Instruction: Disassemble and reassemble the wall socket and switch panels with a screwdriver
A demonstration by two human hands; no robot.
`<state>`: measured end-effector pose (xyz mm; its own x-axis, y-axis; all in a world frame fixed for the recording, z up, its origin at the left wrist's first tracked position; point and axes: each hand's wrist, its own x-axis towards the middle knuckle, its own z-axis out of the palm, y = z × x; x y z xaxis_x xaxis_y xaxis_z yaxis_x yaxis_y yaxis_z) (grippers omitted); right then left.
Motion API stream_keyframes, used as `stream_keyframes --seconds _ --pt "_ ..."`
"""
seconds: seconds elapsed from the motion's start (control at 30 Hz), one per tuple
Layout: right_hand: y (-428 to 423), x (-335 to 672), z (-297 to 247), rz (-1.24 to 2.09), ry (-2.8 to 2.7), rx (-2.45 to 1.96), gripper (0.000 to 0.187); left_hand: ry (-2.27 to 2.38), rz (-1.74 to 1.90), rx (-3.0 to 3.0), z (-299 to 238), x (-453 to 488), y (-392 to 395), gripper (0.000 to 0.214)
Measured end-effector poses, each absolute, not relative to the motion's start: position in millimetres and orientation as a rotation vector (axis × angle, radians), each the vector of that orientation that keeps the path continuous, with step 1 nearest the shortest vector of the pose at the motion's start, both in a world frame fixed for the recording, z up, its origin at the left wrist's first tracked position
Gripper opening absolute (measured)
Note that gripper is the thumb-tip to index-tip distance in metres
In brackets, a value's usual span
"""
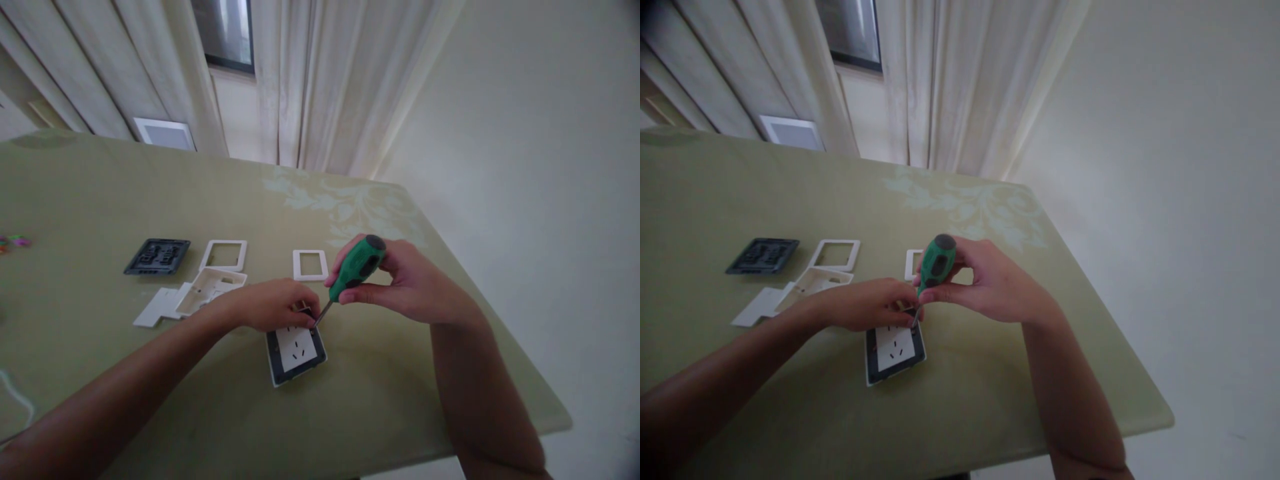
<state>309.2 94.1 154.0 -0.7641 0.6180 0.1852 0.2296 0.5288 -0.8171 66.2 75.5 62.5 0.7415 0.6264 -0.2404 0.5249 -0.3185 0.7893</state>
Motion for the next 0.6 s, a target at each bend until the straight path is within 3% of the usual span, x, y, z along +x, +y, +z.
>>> stream_keyframes --seconds 0.6 --pt "99.8 302.5 146.0 1.178 -2.413 -0.72 0.026 0.815 0.081 1.954 62.9 66.4 79.9 0.005"
